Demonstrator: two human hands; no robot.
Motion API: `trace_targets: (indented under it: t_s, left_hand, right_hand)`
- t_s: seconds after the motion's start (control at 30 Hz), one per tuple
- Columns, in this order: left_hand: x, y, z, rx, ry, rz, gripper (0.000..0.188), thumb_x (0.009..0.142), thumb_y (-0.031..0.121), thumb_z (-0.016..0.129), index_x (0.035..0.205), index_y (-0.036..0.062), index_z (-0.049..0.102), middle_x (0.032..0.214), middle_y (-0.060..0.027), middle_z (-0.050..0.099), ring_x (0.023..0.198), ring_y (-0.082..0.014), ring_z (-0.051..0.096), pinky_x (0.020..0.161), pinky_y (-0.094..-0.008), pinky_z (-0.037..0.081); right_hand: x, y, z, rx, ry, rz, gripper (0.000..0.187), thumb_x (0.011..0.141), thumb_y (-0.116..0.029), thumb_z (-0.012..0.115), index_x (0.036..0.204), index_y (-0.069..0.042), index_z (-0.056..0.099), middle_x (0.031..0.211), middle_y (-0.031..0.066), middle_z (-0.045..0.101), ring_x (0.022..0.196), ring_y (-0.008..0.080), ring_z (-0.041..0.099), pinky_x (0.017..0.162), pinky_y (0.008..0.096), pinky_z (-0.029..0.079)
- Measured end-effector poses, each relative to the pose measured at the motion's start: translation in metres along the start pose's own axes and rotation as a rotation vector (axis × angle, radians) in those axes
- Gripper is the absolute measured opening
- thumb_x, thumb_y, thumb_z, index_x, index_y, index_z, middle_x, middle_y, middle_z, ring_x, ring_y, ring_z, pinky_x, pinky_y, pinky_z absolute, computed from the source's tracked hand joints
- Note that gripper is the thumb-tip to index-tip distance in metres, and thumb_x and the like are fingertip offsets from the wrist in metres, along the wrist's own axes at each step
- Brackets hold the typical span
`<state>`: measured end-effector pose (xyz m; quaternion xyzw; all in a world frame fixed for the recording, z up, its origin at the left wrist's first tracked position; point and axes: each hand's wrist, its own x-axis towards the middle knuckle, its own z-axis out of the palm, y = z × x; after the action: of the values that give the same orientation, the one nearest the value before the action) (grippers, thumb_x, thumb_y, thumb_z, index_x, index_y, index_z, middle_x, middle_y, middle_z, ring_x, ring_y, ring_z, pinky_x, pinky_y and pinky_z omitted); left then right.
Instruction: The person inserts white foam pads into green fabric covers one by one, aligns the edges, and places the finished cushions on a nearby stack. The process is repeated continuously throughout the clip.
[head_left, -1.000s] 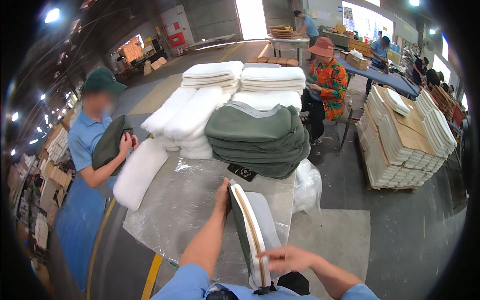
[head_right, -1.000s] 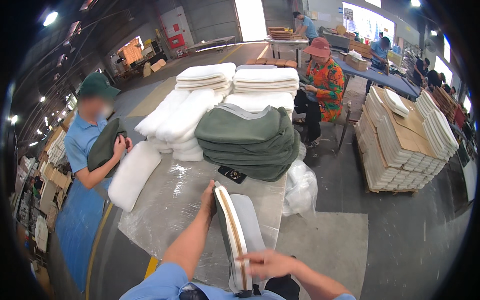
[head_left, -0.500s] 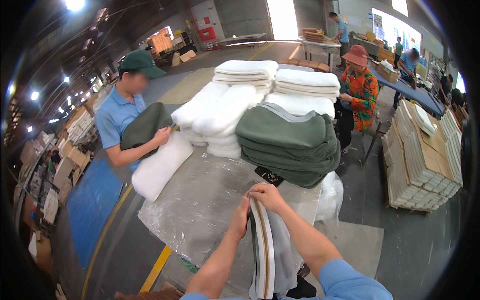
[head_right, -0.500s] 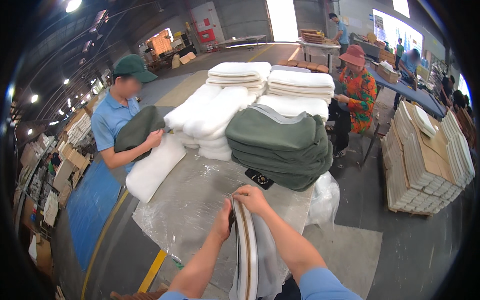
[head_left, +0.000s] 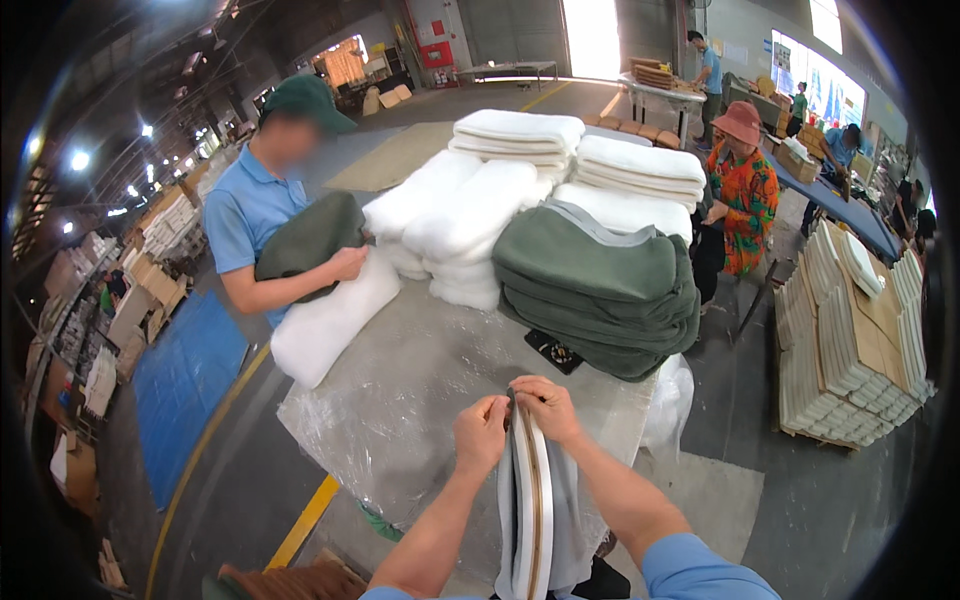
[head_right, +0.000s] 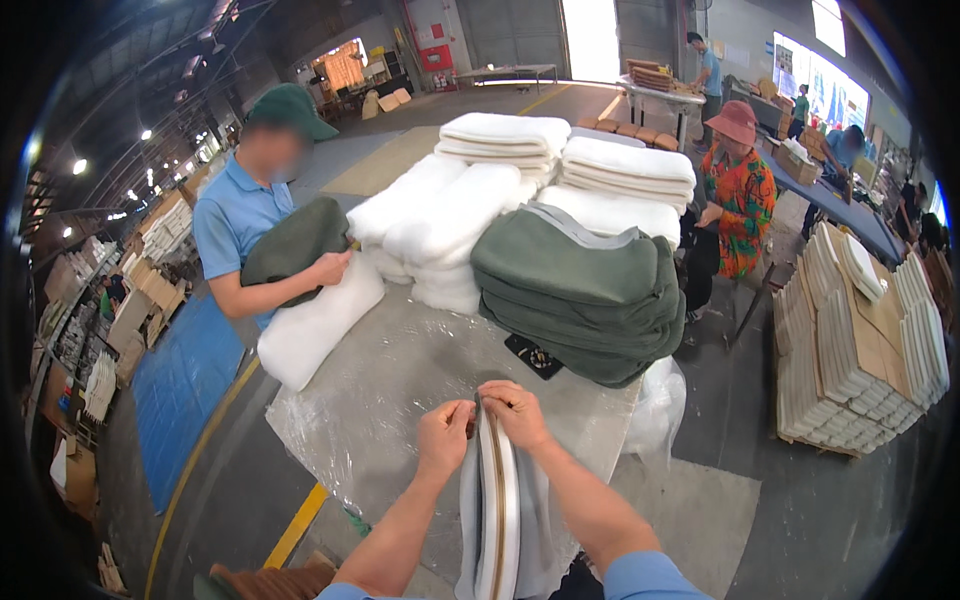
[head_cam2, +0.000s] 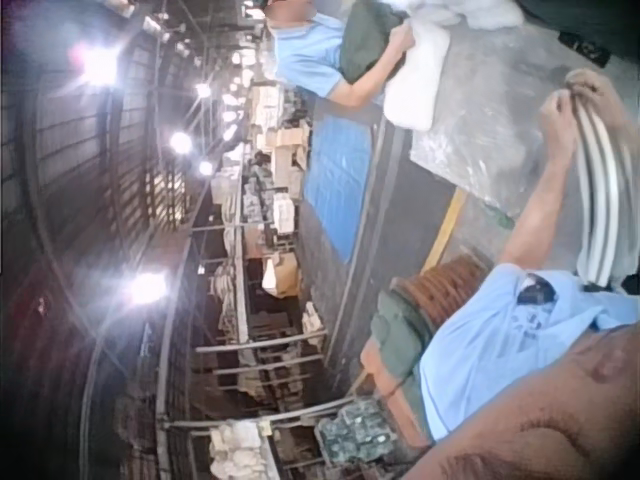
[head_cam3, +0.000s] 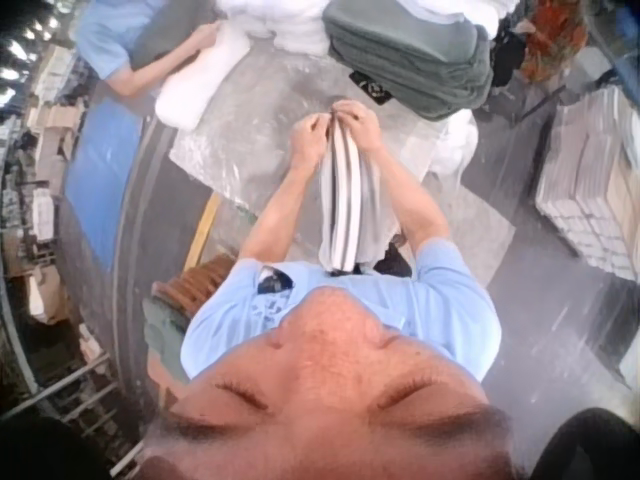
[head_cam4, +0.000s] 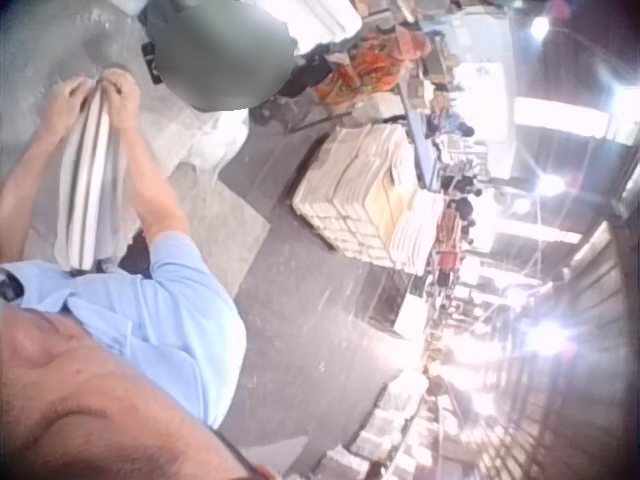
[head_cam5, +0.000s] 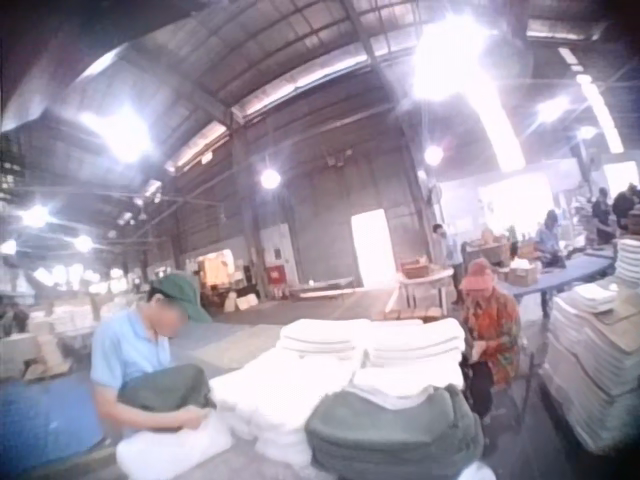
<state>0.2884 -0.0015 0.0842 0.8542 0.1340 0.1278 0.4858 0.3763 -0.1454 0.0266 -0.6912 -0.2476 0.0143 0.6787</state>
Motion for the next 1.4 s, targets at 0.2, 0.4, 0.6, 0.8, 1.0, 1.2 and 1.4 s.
trace_targets:
  t_s: [0.2, 0.4, 0.6, 0.8, 1.0, 1.2, 1.4]
  left_hand:
    - [0.022, 0.013, -0.002, -0.478, -0.084, -0.208, 0.024, 0.108, 0.020, 0.058, 0.103, -0.0013, 0.069, 0.091, -0.0076, 0.072, 0.078, -0.0175, 0.073, 0.071, -0.0303, 0.062]
    - [0.023, -0.010, -0.006, -0.895, -0.072, -0.334, 0.024, 0.110, 0.025, 0.055, 0.105, 0.0044, 0.066, 0.079, -0.0043, 0.064, 0.071, -0.0177, 0.070, 0.065, -0.0305, 0.059]
    - [0.065, -0.041, 0.003, -0.820, -0.021, -0.366, 0.033, 0.111, 0.037, 0.051, 0.114, 0.0083, 0.066, 0.086, -0.0012, 0.064, 0.075, -0.0130, 0.060, 0.069, -0.0342, 0.053]
    - [0.045, -0.102, 0.053, -1.031, -0.359, -0.577, 0.060, 0.108, 0.056, 0.051, 0.146, 0.0103, 0.051, 0.119, -0.0052, 0.067, 0.104, -0.0229, 0.066, 0.093, -0.0445, 0.054]
    - [-0.009, -0.087, 0.104, -1.193, -0.512, -0.536, 0.068, 0.108, 0.062, 0.045, 0.136, 0.0016, 0.058, 0.118, -0.0114, 0.069, 0.102, -0.0265, 0.069, 0.090, -0.0417, 0.057]
    - [0.002, -0.095, 0.100, -1.303, -0.599, -0.635, 0.065, 0.109, 0.062, 0.043, 0.126, 0.0017, 0.062, 0.110, -0.0112, 0.070, 0.095, -0.0250, 0.068, 0.086, -0.0399, 0.056]
    - [0.050, -0.124, 0.099, -1.391, -0.644, -0.648, 0.065, 0.109, 0.061, 0.040, 0.116, 0.0019, 0.066, 0.102, -0.0111, 0.071, 0.089, -0.0235, 0.068, 0.082, -0.0382, 0.055]
  right_hand:
    - [0.056, -0.023, -0.017, -0.128, -0.579, 0.155, 0.041, 0.096, -0.008, 0.066, 0.137, -0.007, 0.069, 0.125, 0.0112, 0.074, 0.119, 0.0240, 0.067, 0.104, 0.0342, 0.050]
    - [0.074, -0.020, -0.025, -0.145, -0.751, 0.109, 0.028, 0.096, -0.011, 0.069, 0.123, -0.003, 0.075, 0.119, 0.0101, 0.075, 0.112, 0.0209, 0.067, 0.102, 0.0342, 0.050]
    - [0.053, -0.009, -0.026, -0.032, -0.562, 0.172, 0.019, 0.102, -0.014, 0.068, 0.117, -0.006, 0.077, 0.115, 0.0044, 0.074, 0.106, 0.0164, 0.066, 0.098, 0.0315, 0.051]
    - [0.021, -0.023, -0.012, 0.228, -0.252, 0.233, 0.015, 0.104, -0.012, 0.065, 0.110, -0.001, 0.075, 0.111, 0.0063, 0.074, 0.103, 0.0155, 0.067, 0.096, 0.0322, 0.053]
    - [0.000, -0.036, -0.022, 0.134, 0.011, 0.075, 0.012, 0.103, -0.009, 0.065, 0.109, -0.003, 0.074, 0.112, 0.0055, 0.073, 0.104, 0.0162, 0.067, 0.094, 0.0310, 0.053]
    - [0.001, -0.045, -0.011, 0.139, -0.001, 0.002, 0.009, 0.101, -0.007, 0.067, 0.105, -0.003, 0.073, 0.112, 0.0079, 0.073, 0.106, 0.0205, 0.070, 0.093, 0.0329, 0.055]
    - [0.014, -0.034, -0.009, 0.146, -0.027, -0.096, 0.009, 0.100, -0.011, 0.068, 0.105, -0.004, 0.071, 0.112, 0.0076, 0.073, 0.100, 0.0242, 0.070, 0.088, 0.0354, 0.056]
